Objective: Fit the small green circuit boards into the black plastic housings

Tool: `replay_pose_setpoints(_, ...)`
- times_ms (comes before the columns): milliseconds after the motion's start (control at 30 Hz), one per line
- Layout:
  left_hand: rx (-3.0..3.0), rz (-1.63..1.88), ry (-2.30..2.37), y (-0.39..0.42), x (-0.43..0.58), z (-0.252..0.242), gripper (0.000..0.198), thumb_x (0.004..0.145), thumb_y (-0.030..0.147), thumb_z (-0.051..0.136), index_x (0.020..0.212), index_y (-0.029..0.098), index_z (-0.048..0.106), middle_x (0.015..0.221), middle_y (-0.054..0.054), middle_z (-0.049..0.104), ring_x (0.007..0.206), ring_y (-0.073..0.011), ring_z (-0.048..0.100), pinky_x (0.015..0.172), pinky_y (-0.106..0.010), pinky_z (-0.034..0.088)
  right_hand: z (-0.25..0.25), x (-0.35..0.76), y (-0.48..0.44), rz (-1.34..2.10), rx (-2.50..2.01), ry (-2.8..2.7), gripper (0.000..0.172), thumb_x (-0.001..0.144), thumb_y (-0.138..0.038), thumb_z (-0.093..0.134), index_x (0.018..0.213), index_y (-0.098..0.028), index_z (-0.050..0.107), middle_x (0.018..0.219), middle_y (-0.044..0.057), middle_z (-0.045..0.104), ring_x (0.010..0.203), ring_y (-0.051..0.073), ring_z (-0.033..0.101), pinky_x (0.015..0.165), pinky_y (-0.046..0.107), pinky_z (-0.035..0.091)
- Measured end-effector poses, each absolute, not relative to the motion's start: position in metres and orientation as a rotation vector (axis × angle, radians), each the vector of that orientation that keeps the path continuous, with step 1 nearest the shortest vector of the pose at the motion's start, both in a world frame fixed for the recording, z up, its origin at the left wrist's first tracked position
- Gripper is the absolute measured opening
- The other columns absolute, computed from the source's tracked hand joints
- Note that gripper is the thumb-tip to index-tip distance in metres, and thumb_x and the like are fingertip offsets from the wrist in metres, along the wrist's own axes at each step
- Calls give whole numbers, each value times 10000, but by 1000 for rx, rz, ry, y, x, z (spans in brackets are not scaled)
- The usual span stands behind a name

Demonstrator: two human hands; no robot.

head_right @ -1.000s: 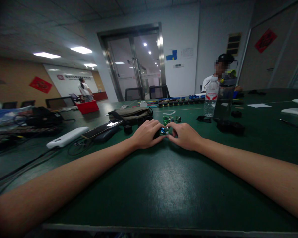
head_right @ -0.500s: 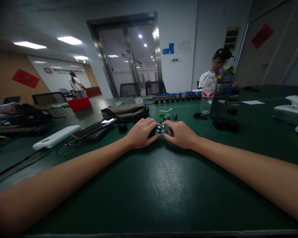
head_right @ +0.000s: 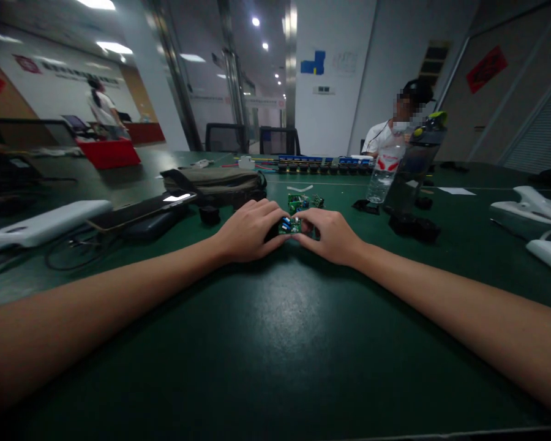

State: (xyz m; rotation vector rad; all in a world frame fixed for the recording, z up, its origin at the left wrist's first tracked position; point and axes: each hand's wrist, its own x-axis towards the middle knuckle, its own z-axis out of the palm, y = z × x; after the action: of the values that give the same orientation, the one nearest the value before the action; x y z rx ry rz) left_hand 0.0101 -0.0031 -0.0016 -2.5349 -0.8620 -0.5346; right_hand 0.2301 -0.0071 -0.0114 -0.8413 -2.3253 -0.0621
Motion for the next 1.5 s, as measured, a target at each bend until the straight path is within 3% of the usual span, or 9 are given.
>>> replay_pose_setpoints(200, -2533, -556, -913, -3, 11, -4, 385, 933, 443, 509, 1128, 124, 600, 1044, -128, 635, 969, -265, 566, 802, -373, 420, -10, 233, -8, -87, -844, -2330, 207, 871, -327, 608, 972, -160, 678, 783, 46, 674, 675, 172, 600, 671, 293, 463)
replay_pose_setpoints(633, -2672, -741, -1208, -6, 4, -5, 367, 932, 457, 530, 1151, 166, 567, 1101, -108, 586, 1026, -265, 534, 864, -403, 447, -3, 257, -22, 68, -1050, -2201, 222, 864, -318, 674, 1070, -239, 696, 767, 11, 668, 631, 160, 608, 594, 295, 500)
replay_pose_setpoints(900, -2761, -777, -1284, -8, 0, 0, 450, 876, 523, 591, 1199, 213, 546, 1142, -94, 544, 1083, -294, 532, 927, -480, 458, 1, 259, -24, 175, -1144, -2217, 253, 878, -325, 665, 1123, -269, 684, 784, 13, 672, 648, 174, 628, 610, 310, 517)
replay_pose_setpoints(1500, -2894, -695, -1455, 1, -14, -4, 640, 802, 701, 567, 1252, 246, 536, 1244, -87, 531, 1168, -318, 510, 1002, -512, 441, 5, 255, -22, 340, -1219, -2289, 275, 869, -323, 647, 1136, -276, 694, 919, 47, 737, 761, 207, 687, 657, 326, 560)
